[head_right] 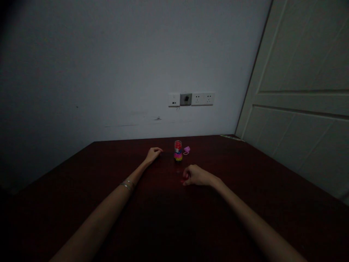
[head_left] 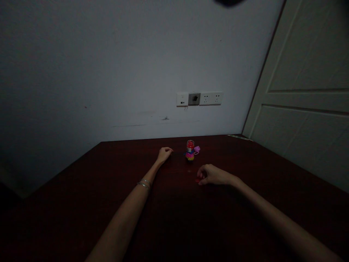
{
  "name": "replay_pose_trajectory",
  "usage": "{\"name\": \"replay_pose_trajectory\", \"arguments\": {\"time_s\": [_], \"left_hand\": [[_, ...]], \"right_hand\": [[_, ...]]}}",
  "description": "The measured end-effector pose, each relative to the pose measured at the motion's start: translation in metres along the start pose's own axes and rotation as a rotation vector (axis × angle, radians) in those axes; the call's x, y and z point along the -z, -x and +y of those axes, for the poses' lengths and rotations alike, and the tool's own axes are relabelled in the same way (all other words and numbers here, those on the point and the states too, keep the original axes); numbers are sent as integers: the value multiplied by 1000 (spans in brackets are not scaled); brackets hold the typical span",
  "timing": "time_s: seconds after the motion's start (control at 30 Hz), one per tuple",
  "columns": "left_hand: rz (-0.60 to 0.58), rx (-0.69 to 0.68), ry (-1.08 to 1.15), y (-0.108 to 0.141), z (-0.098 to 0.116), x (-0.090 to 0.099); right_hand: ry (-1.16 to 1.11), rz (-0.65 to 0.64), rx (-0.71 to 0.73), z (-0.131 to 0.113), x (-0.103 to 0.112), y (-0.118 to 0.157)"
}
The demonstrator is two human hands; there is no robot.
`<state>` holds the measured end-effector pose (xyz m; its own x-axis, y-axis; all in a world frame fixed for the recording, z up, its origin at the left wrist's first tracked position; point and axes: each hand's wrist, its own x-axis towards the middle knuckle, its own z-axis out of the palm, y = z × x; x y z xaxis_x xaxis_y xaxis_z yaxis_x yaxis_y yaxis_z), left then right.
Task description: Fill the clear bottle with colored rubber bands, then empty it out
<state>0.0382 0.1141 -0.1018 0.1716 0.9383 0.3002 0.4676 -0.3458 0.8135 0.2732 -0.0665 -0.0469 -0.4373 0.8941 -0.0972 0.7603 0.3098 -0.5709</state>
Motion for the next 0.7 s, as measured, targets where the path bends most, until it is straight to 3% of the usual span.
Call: {"name": "replay_pose_trajectory", "arguments": {"time_s": [0.4, 0.7], "left_hand": [[-7, 19, 40, 4, 5, 0], [-152, 38, 263, 6, 30, 8]], "right_hand": [[93, -42, -51, -13, 1, 0], [163, -37, -33, -13, -4, -2]]}}
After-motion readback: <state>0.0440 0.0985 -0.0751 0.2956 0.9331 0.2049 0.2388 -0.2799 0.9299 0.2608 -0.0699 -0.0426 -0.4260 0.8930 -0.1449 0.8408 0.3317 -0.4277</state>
